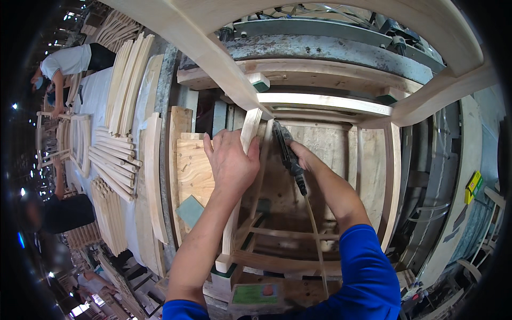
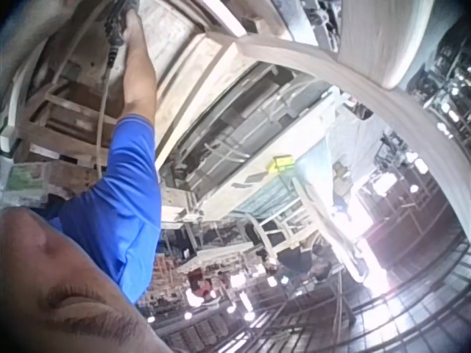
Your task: The person assembles wooden chair frames by placing them on a workbench, aligning the legs, and using a nail gun to fasten joints. The person repeatedly picks up frames, positions them, drives nails, and moves completed frames aside.
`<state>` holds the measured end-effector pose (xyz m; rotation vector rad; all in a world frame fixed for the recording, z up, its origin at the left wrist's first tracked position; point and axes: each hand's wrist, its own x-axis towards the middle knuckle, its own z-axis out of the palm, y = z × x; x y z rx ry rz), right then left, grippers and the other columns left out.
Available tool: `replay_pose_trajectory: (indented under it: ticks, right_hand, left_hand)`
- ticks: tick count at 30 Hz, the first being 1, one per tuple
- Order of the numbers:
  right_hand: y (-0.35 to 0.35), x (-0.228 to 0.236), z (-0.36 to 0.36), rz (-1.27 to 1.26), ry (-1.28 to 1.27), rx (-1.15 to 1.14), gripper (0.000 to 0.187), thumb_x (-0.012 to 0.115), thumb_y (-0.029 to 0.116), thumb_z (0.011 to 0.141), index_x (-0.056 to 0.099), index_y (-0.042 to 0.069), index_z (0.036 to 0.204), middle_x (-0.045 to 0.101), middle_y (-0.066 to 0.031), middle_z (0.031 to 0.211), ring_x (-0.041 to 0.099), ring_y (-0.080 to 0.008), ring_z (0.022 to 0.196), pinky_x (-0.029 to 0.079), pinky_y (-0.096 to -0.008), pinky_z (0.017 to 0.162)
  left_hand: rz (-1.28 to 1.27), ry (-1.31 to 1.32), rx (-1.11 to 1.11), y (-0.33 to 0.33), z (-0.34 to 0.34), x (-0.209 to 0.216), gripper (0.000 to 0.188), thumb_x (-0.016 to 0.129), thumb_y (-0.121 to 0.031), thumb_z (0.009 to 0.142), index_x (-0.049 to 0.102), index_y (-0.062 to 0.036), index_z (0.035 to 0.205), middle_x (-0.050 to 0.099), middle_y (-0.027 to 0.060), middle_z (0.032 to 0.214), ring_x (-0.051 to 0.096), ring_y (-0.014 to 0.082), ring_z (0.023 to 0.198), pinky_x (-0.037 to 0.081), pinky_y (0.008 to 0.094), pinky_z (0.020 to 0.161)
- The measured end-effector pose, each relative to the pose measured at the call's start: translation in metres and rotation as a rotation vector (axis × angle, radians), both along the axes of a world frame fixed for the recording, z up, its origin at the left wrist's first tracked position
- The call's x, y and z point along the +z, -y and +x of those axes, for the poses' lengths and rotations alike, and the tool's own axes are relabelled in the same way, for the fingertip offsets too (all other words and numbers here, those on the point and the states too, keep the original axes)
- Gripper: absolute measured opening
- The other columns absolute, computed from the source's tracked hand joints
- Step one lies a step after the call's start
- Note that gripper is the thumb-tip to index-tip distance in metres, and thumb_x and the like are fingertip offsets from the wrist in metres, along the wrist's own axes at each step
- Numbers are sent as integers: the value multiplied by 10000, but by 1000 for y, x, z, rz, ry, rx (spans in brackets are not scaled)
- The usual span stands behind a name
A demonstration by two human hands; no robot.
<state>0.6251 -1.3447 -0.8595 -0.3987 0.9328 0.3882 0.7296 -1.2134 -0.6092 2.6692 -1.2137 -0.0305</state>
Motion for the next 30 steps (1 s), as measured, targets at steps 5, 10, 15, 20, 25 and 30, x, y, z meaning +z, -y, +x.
replay_pose_trajectory:
  ticks: [5, 10, 15, 20, 25, 30]
  right_hand:
    - [5, -15, -14, 40, 70, -48, 410, 480, 426, 1058, 678, 87, 938, 679, -116, 742, 633, -263, 563, 528, -451, 499]
    - [-19, -11, -57, 331, 86, -386, 383, 521, 430, 1025, 656, 104, 878, 635, -94, 705, 618, -251, 565, 524, -404, 516]
    - [11, -17, -123, 541, 66, -816, 654, 833, 599, 790, 601, 23, 998, 618, -126, 854, 625, -258, 702, 571, -392, 659]
    - [43, -20, -152, 395, 133, -950, 681, 863, 556, 790, 587, -25, 1013, 618, -134, 868, 625, -249, 725, 568, -369, 687]
    - [47, -19, -149, 474, 96, -977, 556, 831, 582, 813, 596, 87, 909, 613, -136, 793, 630, -286, 659, 552, -402, 603]
    - [48, -28, -158, 165, -67, -965, 500, 680, 619, 918, 583, 130, 882, 608, -103, 749, 625, -275, 624, 542, -419, 547]
  left_hand:
    - [-39, -4, -58, 12, -2, 3, 353, 674, -327, 971, 675, -4, 1112, 646, 189, 1071, 556, 400, 1207, 261, 625, 1193]
    - [-15, 24, -31, 4, -2, 2, 332, 673, -332, 965, 681, -22, 1085, 658, 189, 1081, 561, 403, 1200, 265, 629, 1187]
    - [12, 17, -35, 6, -2, 4, 347, 666, -329, 973, 668, -7, 1100, 653, 190, 1059, 561, 399, 1202, 269, 621, 1192]
    - [19, -5, -34, 8, -4, 4, 347, 670, -317, 967, 671, -4, 1116, 658, 187, 1083, 555, 384, 1223, 251, 617, 1206]
    - [56, -37, 5, 6, -3, 7, 350, 673, -312, 958, 683, -4, 1125, 678, 177, 1117, 547, 374, 1250, 226, 627, 1219]
    - [32, -6, -28, 8, -4, 3, 335, 670, -309, 961, 680, -5, 1101, 680, 178, 1108, 556, 377, 1225, 231, 628, 1213]
